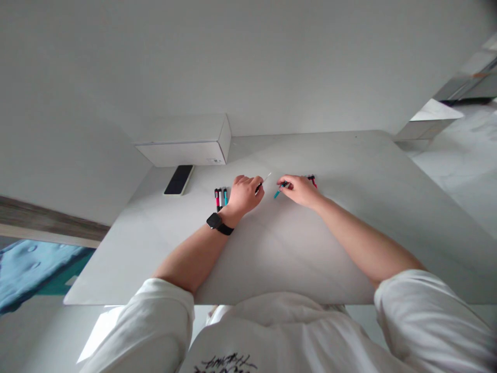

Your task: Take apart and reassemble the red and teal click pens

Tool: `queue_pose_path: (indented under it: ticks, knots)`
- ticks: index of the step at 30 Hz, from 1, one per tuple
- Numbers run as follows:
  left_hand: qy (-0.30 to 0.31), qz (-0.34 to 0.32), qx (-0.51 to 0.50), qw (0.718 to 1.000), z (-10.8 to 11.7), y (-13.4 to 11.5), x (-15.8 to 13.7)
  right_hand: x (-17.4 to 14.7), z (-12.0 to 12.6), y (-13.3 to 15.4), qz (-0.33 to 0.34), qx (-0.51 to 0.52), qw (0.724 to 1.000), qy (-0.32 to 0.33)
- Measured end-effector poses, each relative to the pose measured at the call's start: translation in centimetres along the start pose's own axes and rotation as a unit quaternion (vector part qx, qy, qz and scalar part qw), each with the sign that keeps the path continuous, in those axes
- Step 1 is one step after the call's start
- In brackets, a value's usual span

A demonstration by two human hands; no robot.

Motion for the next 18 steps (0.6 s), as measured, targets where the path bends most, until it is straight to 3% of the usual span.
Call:
queue_pose_path:
  ticks: [9,18]
  knots:
    - [0.005,0.014,-0.010,1.000,-0.4,0.3,0.0,-0.2,-0.2,1.6,0.054,0.001,0.998,0.018]
    - [0.007,0.017,-0.012,1.000,-0.5,0.4,0.0,0.2,4.4,-0.3,-0.001,0.041,0.995,-0.089]
Point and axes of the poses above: each hand's wrist, its own x-axis towards the middle knuckle, its own z-axis out of the back of the hand, y = z × x, the point moved 10 cm from there along x, towards the middle knuckle, and after that the axes turned 9 degrees about x, right-handed, at the moved point
